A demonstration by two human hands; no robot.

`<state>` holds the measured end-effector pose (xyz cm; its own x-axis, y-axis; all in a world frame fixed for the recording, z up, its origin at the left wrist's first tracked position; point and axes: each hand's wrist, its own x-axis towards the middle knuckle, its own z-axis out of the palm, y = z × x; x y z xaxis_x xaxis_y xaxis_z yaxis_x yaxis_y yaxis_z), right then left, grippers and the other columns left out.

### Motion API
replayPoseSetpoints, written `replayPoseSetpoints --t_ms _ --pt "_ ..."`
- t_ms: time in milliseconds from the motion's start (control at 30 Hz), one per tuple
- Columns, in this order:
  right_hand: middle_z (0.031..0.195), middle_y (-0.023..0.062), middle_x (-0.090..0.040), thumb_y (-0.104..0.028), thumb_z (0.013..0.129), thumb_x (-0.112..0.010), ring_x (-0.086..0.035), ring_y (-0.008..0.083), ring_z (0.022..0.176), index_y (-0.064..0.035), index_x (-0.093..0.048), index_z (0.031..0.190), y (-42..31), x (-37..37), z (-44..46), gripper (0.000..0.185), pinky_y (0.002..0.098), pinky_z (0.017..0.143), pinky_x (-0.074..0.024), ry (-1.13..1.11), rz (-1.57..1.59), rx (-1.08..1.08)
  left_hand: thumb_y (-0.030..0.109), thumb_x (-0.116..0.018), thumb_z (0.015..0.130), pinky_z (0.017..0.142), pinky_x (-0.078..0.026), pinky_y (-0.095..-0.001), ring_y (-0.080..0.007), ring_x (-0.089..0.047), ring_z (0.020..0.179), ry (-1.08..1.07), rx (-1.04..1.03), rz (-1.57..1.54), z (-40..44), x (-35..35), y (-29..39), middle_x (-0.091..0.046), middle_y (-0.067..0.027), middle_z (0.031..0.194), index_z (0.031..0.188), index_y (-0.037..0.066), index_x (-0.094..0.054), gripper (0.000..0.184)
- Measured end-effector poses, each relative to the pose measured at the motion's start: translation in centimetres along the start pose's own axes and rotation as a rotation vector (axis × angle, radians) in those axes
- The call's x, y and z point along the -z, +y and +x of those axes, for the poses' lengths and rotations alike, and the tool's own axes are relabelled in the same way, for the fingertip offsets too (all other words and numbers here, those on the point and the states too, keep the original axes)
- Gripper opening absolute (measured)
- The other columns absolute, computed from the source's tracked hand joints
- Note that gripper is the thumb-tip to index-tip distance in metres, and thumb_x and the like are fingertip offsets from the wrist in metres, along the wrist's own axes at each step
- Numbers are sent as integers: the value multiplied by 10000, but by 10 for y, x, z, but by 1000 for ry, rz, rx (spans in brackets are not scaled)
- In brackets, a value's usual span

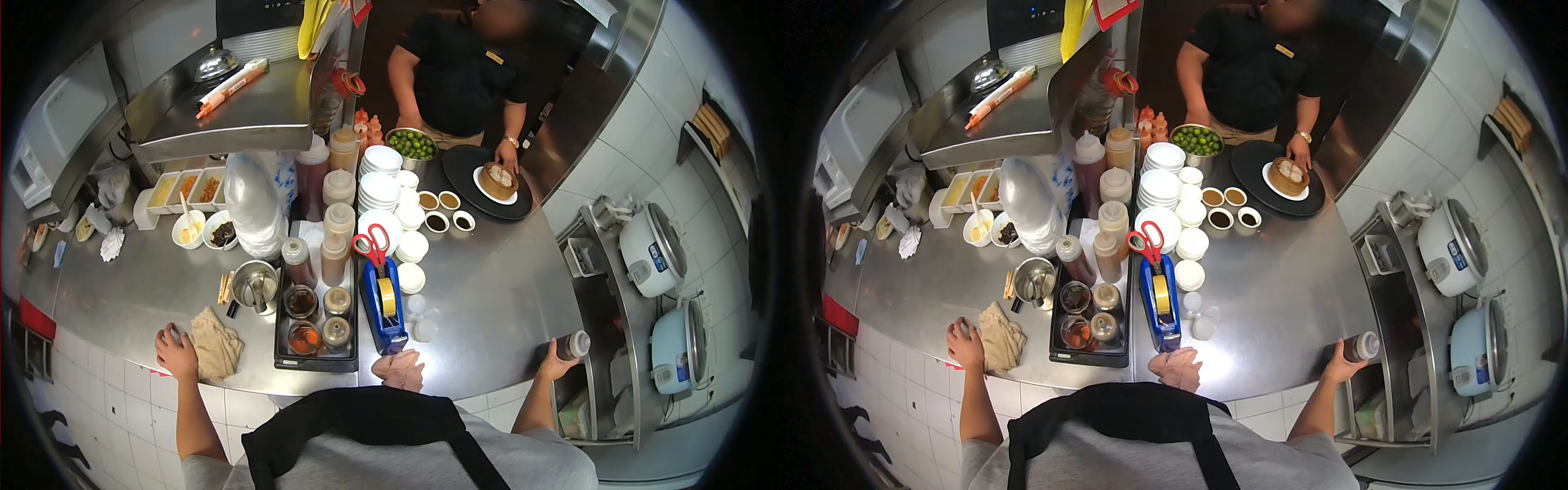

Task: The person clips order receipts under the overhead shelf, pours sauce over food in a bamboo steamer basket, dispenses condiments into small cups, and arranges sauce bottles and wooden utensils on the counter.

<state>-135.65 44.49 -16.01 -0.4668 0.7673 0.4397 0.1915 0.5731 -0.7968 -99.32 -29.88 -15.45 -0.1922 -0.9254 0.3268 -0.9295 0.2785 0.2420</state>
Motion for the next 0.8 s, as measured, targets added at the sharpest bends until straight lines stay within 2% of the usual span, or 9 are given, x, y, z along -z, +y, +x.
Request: replayPoseSetpoints --t_ms 100,200,300,333,400,500,600,667,800 --pt "1255 181 -520 -326 588 -844 -512 331 1148 -21 -382 1305 8 -4 -4 906 415 978 -393 31 86 18 292 -538 838 1008 -257 -487 -256 -349 1270 -5 -1 8 -1 0 1 -418 -82 1325 1235 212 -480 410" --pt "1271 171 -504 -297 577 -855 -502 311 1159 -15 -374 1312 3 -3 -2 922 405 987 -385 -74 78 -93 291 -538 838 1009 -255 -485 -250 -350 1269 -9 2 13 -1 1 1 -415 -78 1329 1236 214 -481 409" --pt "1267 160 -499 -274 568 -862 -496 276 1159 -6 -358 1326 4 -25 9 949 385 995 -374 -253 197 28 291 -535 841 1011 -255 -483 -249 -352 1268 -18 14 15 0 2 2 -413 -71 1333 1235 219 -484 404" --pt "1232 158 -512 -261 569 -863 -501 249 1133 6 -365 1314 -3 -39 4 936 362 994 -369 -225 213 83 292 -534 843 1011 -256 -482 -249 -354 1267 -23 19 18 0 1 3 -412 -69 1334 1235 221 -485 402" --pt "1198 163 -521 -204 572 -850 -502 262 1115 30 -378 1281 -59 -42 -10 883 366 983 -377 -444 358 122 298 -535 845 1011 -259 -476 -251 -355 1268 -27 25 23 0 1 3 -413 -64 1335 1240 226 -485 404" --pt "1181 156 -527 -217 547 -828 -505 276 1104 15 -423 1249 -80 -100 -18 842 374 962 -384 -541 428 245 309 -537 846 1009 -267 -466 -253 -358 1269 -18 14 35 2 -1 1 -414 -58 1336 1252 236 -482 416" --pt "1169 144 -561 -237 526 -819 -536 293 1095 -29 -429 1260 -117 -139 -26 857 378 939 -418 -628 91 366 319 -536 849 1008 -273 -461 -256 -366 1265 -14 2 56 1 -5 -4 -415 -59 1340 1263 242 -479 424" --pt "1188 126 -565 -161 503 -824 -531 323 1110 -114 -440 1269 -145 -160 -34 859 410 916 -440 -651 -69 530 321 -534 853 1008 -275 -463 -257 -371 1262 -12 -3 59 3 -6 -3 -416 -62 1342 1266 243 -481 423" --pt "1219 56 -542 -126 542 -818 -511 279 1139 -232 -421 1286 -192 -187 -43 850 487 922 -397 -792 -476 597 317 -528 858 1007 -279 -468 -261 -379 1257 -12 -6 54 3 -4 -2 -421 -67 1341 1265 237 -487 416"
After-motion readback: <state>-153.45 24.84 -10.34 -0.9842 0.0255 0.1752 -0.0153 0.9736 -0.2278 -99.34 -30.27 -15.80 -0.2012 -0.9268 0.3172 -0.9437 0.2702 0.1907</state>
